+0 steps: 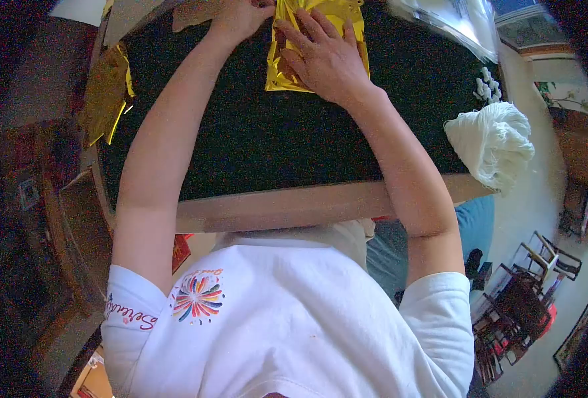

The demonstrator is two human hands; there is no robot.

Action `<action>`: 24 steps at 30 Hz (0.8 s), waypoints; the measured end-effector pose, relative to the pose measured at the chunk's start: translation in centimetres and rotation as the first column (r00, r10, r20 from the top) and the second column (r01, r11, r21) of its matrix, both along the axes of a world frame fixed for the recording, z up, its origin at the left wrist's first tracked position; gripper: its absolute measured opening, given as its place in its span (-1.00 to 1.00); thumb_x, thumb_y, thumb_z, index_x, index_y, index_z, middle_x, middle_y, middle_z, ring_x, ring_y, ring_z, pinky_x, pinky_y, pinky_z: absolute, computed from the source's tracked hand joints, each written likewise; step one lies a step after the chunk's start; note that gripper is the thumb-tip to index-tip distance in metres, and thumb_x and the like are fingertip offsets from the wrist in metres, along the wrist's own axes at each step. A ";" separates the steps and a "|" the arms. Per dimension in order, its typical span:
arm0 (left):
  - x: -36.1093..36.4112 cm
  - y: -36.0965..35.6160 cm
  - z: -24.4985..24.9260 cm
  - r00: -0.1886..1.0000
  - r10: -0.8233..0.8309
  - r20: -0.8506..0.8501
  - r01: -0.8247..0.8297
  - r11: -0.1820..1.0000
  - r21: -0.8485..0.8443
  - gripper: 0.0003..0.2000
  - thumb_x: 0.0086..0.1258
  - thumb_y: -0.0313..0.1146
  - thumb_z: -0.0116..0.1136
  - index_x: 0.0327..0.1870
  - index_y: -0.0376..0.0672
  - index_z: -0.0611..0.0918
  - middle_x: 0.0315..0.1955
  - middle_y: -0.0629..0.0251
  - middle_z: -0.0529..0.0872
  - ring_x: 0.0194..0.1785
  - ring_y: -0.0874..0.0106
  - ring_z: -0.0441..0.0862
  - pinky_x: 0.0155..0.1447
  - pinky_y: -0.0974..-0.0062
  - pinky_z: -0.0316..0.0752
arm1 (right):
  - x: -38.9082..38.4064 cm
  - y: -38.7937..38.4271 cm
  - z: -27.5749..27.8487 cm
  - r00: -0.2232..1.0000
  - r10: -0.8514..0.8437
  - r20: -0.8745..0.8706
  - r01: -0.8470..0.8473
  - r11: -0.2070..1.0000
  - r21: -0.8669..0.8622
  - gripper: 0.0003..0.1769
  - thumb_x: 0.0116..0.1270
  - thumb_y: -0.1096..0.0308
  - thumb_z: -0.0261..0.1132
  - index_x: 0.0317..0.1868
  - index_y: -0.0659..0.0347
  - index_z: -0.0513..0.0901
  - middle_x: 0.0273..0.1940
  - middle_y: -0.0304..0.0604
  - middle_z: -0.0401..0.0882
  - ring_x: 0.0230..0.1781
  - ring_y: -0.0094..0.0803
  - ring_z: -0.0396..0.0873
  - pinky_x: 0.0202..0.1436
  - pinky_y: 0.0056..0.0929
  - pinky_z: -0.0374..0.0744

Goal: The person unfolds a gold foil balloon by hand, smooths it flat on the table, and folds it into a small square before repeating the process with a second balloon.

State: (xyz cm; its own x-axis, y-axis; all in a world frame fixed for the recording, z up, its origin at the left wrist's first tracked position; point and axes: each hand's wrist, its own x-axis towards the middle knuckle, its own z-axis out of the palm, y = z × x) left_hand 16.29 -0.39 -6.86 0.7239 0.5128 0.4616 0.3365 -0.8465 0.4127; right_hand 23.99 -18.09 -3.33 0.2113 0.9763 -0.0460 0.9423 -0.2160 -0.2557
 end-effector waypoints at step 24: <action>-8.8 -10.0 1.4 0.988 0.067 -0.143 -0.097 0.971 -0.218 -0.82 0.28 -0.27 0.24 -0.33 -0.21 0.65 -0.34 0.21 0.62 -0.13 0.28 0.59 -0.03 0.32 0.48 | -0.1 0.0 0.3 0.999 -0.024 0.036 0.026 0.998 -0.050 -0.40 0.52 -0.02 -0.20 0.46 0.01 0.15 0.49 -0.01 0.02 0.50 -0.06 0.00 0.50 -0.02 0.00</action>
